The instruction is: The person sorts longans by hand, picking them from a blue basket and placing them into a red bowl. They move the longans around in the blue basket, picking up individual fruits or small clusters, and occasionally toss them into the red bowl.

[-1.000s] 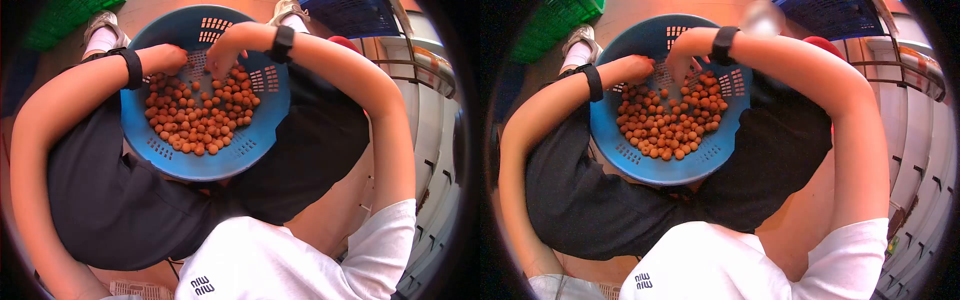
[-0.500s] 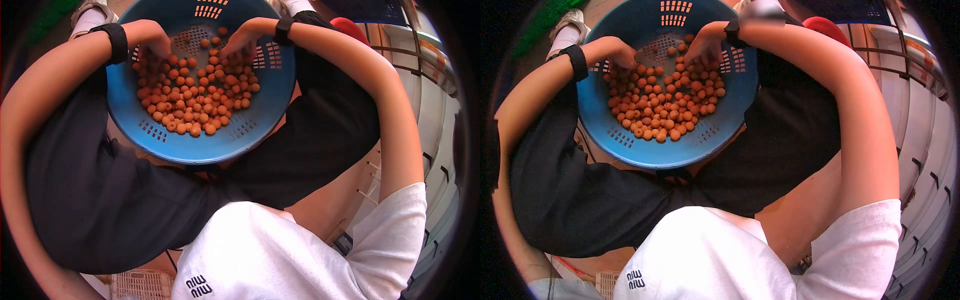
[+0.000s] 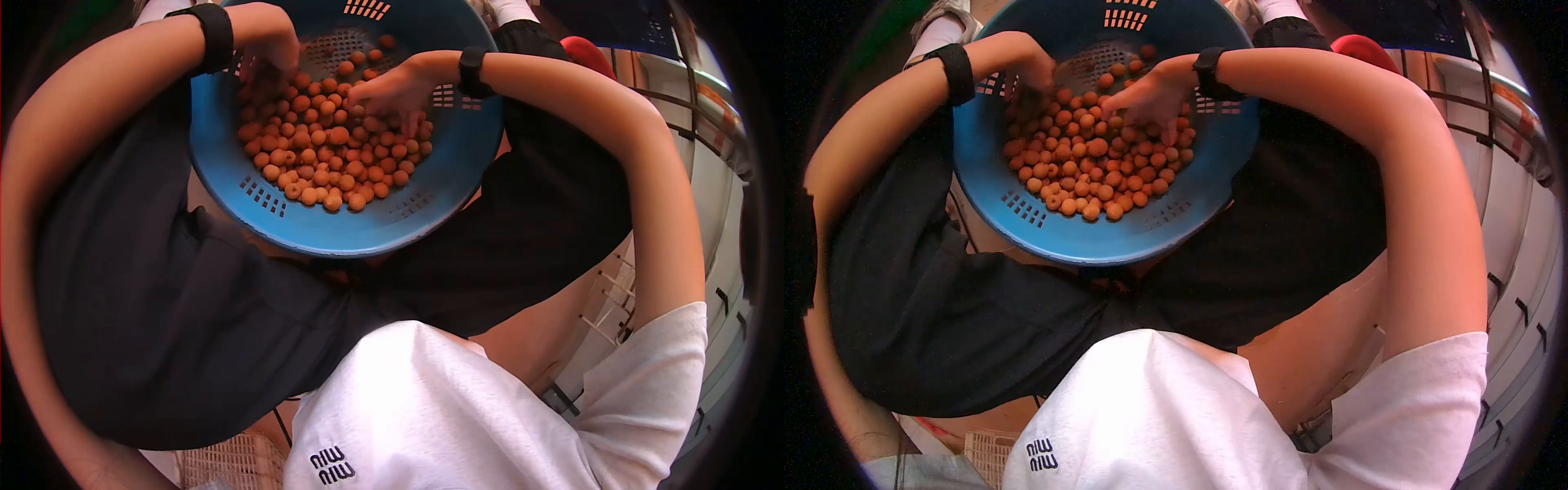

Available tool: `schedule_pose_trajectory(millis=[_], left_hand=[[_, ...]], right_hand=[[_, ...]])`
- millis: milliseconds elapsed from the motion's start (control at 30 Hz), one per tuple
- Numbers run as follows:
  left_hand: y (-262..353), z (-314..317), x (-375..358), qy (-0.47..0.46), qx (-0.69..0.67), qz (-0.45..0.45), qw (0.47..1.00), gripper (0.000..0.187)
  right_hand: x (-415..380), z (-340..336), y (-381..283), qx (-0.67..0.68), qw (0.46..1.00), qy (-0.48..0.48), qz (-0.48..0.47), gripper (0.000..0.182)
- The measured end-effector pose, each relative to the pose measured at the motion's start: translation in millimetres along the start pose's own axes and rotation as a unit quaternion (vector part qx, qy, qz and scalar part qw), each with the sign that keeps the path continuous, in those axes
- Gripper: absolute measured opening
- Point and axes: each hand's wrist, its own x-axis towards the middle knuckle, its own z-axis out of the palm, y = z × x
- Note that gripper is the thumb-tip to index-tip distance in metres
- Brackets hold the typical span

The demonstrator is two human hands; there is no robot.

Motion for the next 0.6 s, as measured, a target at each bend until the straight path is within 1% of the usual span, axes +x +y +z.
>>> schedule_pose_trajectory(millis=[67,167,233,267,333,433,467,533,567,600], left_hand=[[5,-2,-22,0.016,-0.002,0.010,1.000,0.041],[7,-2,-27,0.026,0.000,0.010,1.000,0.041],[7,-9,-25,0.024,-0.003,0.018,1.000,0.040],[8,-13,-26,0.024,-0.005,0.023,0.999,0.040],[14,-14,-36,0.034,-0.013,0.020,0.999,0.040],[16,-7,-35,0.054,-0.037,0.002,0.998,0.040],[18,-1,-30,0.077,-0.054,-0.041,0.995,0.040],[22,-7,-31,0.048,-0.111,-0.077,0.990,0.040],[16,-20,-33,-0.010,-0.170,-0.068,0.983,0.040],[13,-22,-32,-0.021,-0.177,-0.056,0.982,0.039]], right_hand=[[15,-4,4,-0.062,0.996,-0.020,-0.063,0.079],[28,-8,16,-0.167,0.972,-0.040,-0.159,0.087],[27,-9,20,-0.323,0.924,-0.045,-0.201,0.075],[20,-5,14,-0.443,0.871,-0.038,-0.208,0.060],[7,9,11,-0.503,0.841,-0.011,-0.198,0.047],[6,24,13,-0.288,0.943,0.002,-0.165,0.046],[6,26,11,-0.218,0.964,0.004,-0.151,0.046],[7,29,13,-0.184,0.972,0.014,-0.143,0.049],[10,26,13,-0.233,0.962,0.010,-0.143,0.053],[11,27,14,-0.244,0.959,0.008,-0.144,0.055]])
